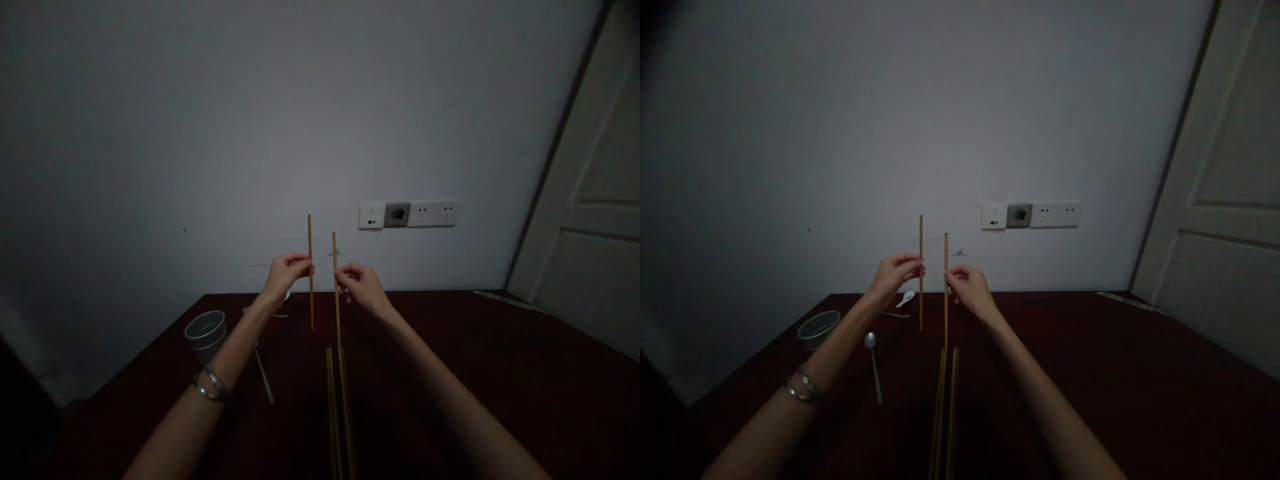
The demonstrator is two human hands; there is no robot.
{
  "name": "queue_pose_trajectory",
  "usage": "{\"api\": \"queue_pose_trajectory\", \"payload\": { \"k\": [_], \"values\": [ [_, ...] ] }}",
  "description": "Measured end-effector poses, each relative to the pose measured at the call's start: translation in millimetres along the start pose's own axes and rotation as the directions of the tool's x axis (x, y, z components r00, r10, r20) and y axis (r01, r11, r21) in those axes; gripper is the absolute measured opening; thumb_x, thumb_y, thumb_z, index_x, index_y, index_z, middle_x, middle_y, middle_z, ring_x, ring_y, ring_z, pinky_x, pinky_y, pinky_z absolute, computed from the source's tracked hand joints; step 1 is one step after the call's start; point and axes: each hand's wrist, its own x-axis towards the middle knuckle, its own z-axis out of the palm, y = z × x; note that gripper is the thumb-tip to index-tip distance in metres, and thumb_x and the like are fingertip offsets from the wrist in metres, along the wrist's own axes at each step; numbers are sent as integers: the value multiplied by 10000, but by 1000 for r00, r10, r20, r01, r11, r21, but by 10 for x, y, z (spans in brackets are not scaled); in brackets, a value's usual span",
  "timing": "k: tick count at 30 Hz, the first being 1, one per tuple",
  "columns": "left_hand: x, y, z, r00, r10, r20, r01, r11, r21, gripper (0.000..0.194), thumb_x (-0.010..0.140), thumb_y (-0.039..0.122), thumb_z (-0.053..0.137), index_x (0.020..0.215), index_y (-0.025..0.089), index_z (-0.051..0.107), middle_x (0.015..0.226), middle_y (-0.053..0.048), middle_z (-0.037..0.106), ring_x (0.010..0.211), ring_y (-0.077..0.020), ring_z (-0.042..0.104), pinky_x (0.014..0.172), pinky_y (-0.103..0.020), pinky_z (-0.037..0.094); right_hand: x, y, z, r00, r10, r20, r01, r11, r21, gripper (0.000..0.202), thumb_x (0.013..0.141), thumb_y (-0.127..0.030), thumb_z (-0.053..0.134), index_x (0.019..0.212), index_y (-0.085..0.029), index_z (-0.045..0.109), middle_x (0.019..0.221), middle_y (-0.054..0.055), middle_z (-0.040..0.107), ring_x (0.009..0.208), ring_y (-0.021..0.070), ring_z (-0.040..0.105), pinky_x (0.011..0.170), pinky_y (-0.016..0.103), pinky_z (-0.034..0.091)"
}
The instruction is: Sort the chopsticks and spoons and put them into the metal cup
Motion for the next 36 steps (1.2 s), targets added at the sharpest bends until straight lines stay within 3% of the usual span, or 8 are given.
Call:
{"api": "queue_pose_trajectory", "payload": {
  "k": [4, 10, 15, 26, 36],
  "values": [
    [-359, -228, 286, 988, -102, 119, 94, 993, 72, 198, 586, 215, 693, 737, 105, 629, 657, -47, 663, 625, -137, 614, 642, -247, 475, -201, 18, -225, 1000, 0, 30, 0, 1000, 19, 258, 712, -392, 573, 731, -137, 537, 513, -29, 543, 406, 75, 505, 316, 156, 398],
    [-637, -489, 482, 972, -179, 149, 178, 984, 20, 179, 619, 222, 677, 747, 112, 618, 695, -54, 673, 627, -137, 621, 605, -228, 478, -459, 132, -393, 989, 79, 124, -86, 995, 50, 287, 700, -410, 587, 746, -129, 555, 548, -6, 579, 440, 88, 540, 331, 162, 410],
    [-720, -616, 513, 946, -262, 190, 268, 964, -3, 217, 615, 242, 684, 754, 101, 594, 712, -71, 666, 593, -135, 615, 555, -233, 488, -561, 229, -408, 980, 103, 171, -113, 992, 52, 301, 695, -418, 597, 730, -121, 559, 577, 1, 579, 489, 104, 576, 349, 171, 441],
    [-821, -664, 553, 933, -280, 228, 265, 960, 94, 236, 645, 293, 641, 783, 106, 599, 622, -38, 619, 561, -132, 585, 415, -195, 443, -562, 377, -374, 962, 172, 211, -183, 982, 36, 283, 684, -394, 609, 731, -120, 556, 530, -5, 565, 481, 107, 574, 335, 162, 441],
    [-820, -737, 554, 935, -283, 213, 269, 959, 91, 257, 623, 297, 672, 778, 106, 595, 622, -40, 629, 539, -120, 579, 430, -190, 444, -550, 396, -373, 949, 215, 231, -227, 973, 27, 279, 676, -378, 624, 733, -115, 551, 537, -2, 568, 489, 108, 574, 348, 183, 470]
  ]
}}
